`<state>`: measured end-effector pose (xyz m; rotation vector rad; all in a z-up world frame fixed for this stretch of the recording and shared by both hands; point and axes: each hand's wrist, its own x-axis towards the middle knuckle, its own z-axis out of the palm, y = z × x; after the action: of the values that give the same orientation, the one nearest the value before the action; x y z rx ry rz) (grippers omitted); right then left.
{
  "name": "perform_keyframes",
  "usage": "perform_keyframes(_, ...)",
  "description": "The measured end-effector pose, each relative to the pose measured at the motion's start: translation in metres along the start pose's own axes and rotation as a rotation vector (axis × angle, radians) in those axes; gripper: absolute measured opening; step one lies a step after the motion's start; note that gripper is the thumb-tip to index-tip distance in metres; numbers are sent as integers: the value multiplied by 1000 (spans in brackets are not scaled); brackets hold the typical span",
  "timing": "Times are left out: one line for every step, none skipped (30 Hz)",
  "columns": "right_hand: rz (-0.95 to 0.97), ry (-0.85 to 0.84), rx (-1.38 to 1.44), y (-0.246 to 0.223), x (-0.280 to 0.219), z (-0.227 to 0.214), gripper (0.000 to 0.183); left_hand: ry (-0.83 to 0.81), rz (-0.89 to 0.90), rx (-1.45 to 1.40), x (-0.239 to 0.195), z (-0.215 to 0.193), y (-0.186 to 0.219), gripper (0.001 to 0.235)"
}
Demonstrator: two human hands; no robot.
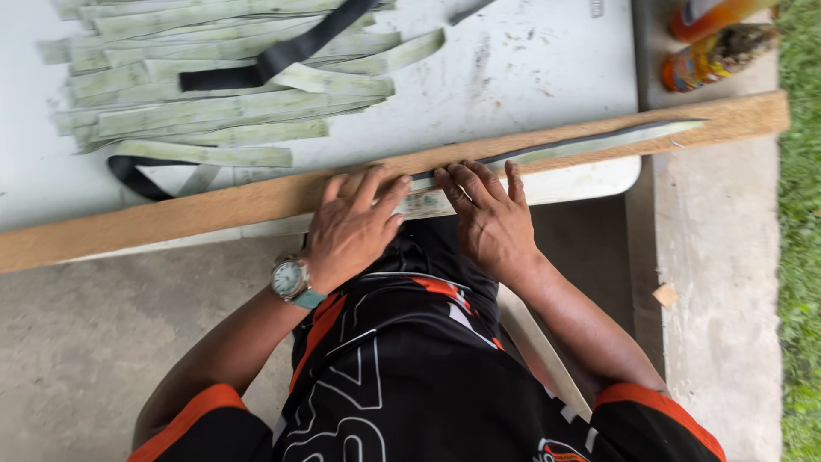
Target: The person repeatedly picks up long, light-colored straps from a pile on a white table. They peel a dark backing strip from each strap and place the peeled strap onto a wooden plank. The peeled backing strips are set aside on the table.
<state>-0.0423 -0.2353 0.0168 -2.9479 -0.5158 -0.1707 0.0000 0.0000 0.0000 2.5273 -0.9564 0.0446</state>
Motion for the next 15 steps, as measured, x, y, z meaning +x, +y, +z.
perform_keyframes(20, 5, -5, 7, 0, -1, 64, 32, 18, 22, -1, -1, -4, 49)
perform_keyframes(40, 10, -10, 14, 1, -3, 64, 23, 18, 29, 0, -2, -6, 48)
perform_keyframes(63, 9, -11, 20, -2, -6, 65, 7, 17, 32, 0, -2, -5, 47)
perform_keyframes(89, 12, -9, 28, -5, -8, 66, -9, 16, 35, 1, -4, -5, 47)
perform_keyframes(116, 16, -8, 38, -8, -11, 67, -5, 22, 37, 2, -4, -5, 47)
perform_keyframes(142, 21, -7, 48, -11, -14, 68, 0, 28, 40, 4, -5, -3, 47)
perform_keyframes(164, 27, -9, 57, -16, -17, 67, -2, 37, 41, 5, -7, -2, 47)
perform_keyframes(185, 34, -12, 66, -21, -19, 66, 8, 50, 50, 6, -8, -1, 48)
perform_keyframes(202, 40, -11, 74, -24, -20, 66, 18, 57, 61, 7, -10, -1, 49)
perform_keyframes(212, 51, -17, 82, -28, -21, 65, 28, 65, 71, 7, -11, 0, 49)
perform_keyframes(221, 62, -22, 89, -30, -22, 64, 7, 58, 69, 8, -12, 0, 49)
perform_keyframes(229, 73, -27, 96, -33, -23, 64, -14, 50, 66, 8, -13, 0, 49)
perform_keyframes(258, 64, -35, 103, -36, -24, 67, -36, 39, 65, 7, -14, 0, 49)
perform_keyframes(287, 56, -44, 110, -38, -25, 70, -48, 38, 67, 6, -15, 0, 49)
perform_keyframes(311, 51, -52, 118, -40, -27, 72, -56, 35, 72, 6, -15, 0, 49)
